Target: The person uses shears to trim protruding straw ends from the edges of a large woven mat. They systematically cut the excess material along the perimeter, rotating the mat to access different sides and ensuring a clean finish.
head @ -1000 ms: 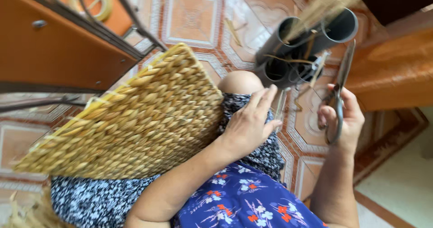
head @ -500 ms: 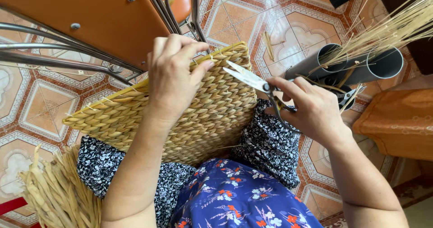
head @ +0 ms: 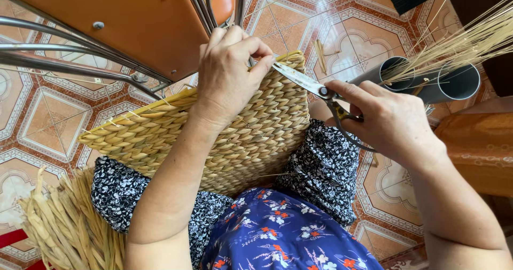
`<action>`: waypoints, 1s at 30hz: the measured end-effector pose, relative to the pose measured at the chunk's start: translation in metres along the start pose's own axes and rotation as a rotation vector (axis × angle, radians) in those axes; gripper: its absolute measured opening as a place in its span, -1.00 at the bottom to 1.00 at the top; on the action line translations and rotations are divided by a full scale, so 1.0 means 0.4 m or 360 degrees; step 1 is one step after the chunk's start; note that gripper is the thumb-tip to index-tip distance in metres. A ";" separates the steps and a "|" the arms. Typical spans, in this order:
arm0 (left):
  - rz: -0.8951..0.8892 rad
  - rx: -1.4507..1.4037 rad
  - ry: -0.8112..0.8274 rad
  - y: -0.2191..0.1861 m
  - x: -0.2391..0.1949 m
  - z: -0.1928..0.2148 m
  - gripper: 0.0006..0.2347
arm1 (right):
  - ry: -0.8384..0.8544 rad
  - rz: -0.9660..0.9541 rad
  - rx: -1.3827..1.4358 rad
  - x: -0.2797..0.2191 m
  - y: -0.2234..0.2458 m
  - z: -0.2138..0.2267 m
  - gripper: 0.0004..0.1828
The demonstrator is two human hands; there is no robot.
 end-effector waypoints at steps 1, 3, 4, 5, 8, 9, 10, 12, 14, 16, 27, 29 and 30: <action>-0.0018 -0.0005 0.0004 -0.005 0.002 0.000 -0.91 | 0.0018 0.0003 -0.0045 0.003 0.005 0.007 -0.33; -0.0112 -0.0046 -0.0044 -0.019 0.004 0.007 -0.91 | 0.0050 0.0001 -0.0134 0.007 0.013 0.014 -0.35; -0.0182 -0.0081 -0.0096 -0.030 0.002 0.016 -0.91 | 0.0054 0.0000 -0.0145 0.009 0.016 0.015 -0.35; -0.0253 -0.0115 -0.0148 -0.039 -0.001 0.025 -0.91 | 0.0057 0.0000 -0.0156 0.009 0.018 0.014 -0.35; -0.0307 -0.0023 -0.0188 -0.057 -0.002 0.023 -0.88 | 0.0030 0.0045 -0.0127 0.013 0.021 0.010 -0.32; -0.0232 -0.0032 -0.0163 -0.045 0.000 0.020 -0.89 | 0.0017 0.0070 -0.0107 0.013 0.022 0.011 -0.30; -0.0159 -0.0036 -0.0143 -0.030 0.005 0.019 -0.90 | 0.0038 0.0048 -0.0114 0.014 0.018 0.009 -0.31; -0.0064 -0.0030 -0.0075 -0.007 0.014 0.010 -0.90 | 0.0087 0.0000 -0.0125 0.013 0.012 0.005 -0.33; -0.0021 -0.0009 0.0016 0.008 0.019 -0.004 -0.89 | 0.0086 0.0004 -0.0185 0.013 0.016 0.010 -0.30; -0.0086 0.0015 0.0008 -0.003 0.015 -0.009 -0.89 | 0.0093 0.0009 -0.0236 0.018 0.020 0.014 -0.30; -0.0234 0.0231 -0.0319 -0.014 0.004 -0.035 -0.88 | 0.0049 0.0133 -0.0211 0.005 0.025 -0.004 -0.37; -0.0127 0.0271 -0.0355 0.008 0.018 -0.021 -0.87 | -0.0004 0.0166 -0.0169 -0.007 0.020 -0.002 -0.43; -0.0108 0.0189 -0.0420 0.011 0.011 0.003 -0.88 | -0.0027 0.0186 -0.0145 -0.015 0.016 -0.002 -0.45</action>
Point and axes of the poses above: each hand's wrist, its own x-axis towards the middle knuckle, its own z-axis out of the back of the hand, y = z × x, the point moved 9 cm from there along x, towards the middle knuckle, and after that the axes turned 15 degrees about x, right-handed, at the moved point
